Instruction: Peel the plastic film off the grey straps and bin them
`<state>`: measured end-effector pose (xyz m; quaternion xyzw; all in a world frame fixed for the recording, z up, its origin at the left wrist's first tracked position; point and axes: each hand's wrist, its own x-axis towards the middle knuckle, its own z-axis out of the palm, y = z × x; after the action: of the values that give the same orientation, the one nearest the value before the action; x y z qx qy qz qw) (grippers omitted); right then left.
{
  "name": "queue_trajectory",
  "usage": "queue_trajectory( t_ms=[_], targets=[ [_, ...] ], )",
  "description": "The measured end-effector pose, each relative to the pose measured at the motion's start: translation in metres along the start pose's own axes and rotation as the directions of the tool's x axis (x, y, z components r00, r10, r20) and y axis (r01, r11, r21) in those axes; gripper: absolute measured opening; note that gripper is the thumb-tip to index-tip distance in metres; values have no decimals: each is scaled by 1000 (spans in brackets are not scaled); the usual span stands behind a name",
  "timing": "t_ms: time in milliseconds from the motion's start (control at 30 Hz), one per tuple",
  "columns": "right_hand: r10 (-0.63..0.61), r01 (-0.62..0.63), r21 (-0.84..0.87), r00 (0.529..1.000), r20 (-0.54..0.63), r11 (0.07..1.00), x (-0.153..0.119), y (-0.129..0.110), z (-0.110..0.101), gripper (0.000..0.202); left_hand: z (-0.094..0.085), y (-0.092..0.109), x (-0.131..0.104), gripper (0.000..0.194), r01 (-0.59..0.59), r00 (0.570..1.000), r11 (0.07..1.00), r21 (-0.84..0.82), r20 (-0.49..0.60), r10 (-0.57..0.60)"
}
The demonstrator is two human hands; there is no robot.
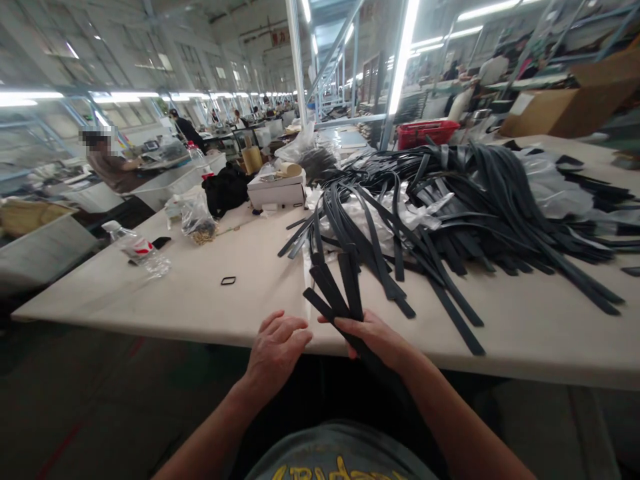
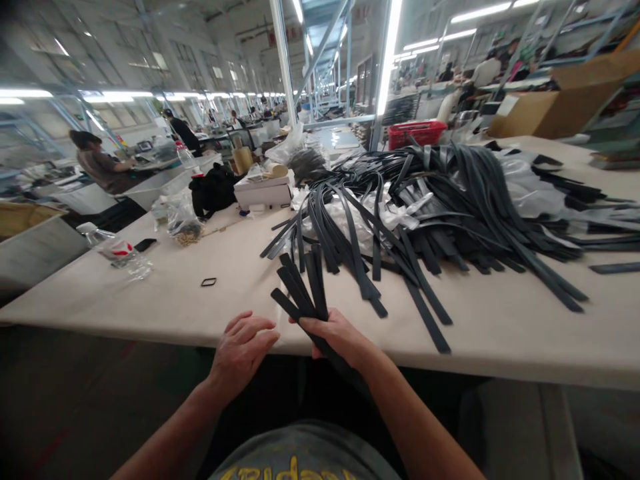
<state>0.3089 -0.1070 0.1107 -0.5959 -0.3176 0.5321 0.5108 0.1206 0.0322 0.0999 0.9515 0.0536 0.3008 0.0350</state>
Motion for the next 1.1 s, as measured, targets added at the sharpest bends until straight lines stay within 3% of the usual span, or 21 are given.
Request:
queue_trajectory(
  t_ms=[133, 333, 400, 467, 500, 533, 600, 667, 733, 800, 900, 1000, 1100],
  targets=[
    [3, -3, -54, 1000, 12, 999, 31, -10, 10, 43, -5, 0, -6, 18, -62, 996, 998, -11, 58, 63],
    [11, -13, 52, 1000, 27, 999, 55, -8, 13, 42, -8, 4, -9, 17, -90, 993, 993, -74, 69, 95],
    [7, -9, 82, 1000, 26, 997, 58, -7, 13, 38, -6, 5, -12, 14, -39, 998, 982, -186, 51, 49],
    [4, -6, 112, 1000, 18, 994, 60, -5, 10, 36, -4, 5, -17, 23, 124, 992, 930, -345, 25, -123],
    [-1, -1, 130, 1000, 13, 992, 60, -4, 8, 36, -3, 4, -19, 31, 246, 965, 866, -435, 27, -260],
    [-7, 5, 149, 1000, 8, 989, 60, -3, 6, 36, -1, 3, -21, 37, 374, 912, 766, -523, 56, -406],
    [-18, 18, 179, 1000, -3, 984, 59, -1, 3, 37, 3, 2, -21, 48, 574, 759, 465, -674, 225, -611],
    [-25, 28, 186, 1000, -17, 982, 58, 0, 2, 38, 6, 3, -17, 63, 674, 639, 142, -725, 475, -605],
    [-32, 38, 168, 999, -36, 985, 57, -1, 3, 38, 7, 3, -9, 73, 715, 598, -26, -699, 630, -495],
    [-38, 45, 127, 998, -58, 991, 55, -1, 6, 37, 6, 2, -1, 73, 730, 600, -39, -682, 668, -439],
    [-33, 37, 48, 995, -89, 998, 51, -3, 10, 34, 5, -4, 3, 59, 771, 603, 68, -633, 691, -400],
    [-24, 23, -17, 994, -108, 1000, 48, -3, 13, 31, 5, -10, 1, 38, 826, 562, 149, -544, 768, -307],
    [-36, 31, -48, 992, -119, 998, 46, 0, 13, 38, 8, -9, 0, 27, 842, 539, 121, -526, 808, -237]
  ],
)
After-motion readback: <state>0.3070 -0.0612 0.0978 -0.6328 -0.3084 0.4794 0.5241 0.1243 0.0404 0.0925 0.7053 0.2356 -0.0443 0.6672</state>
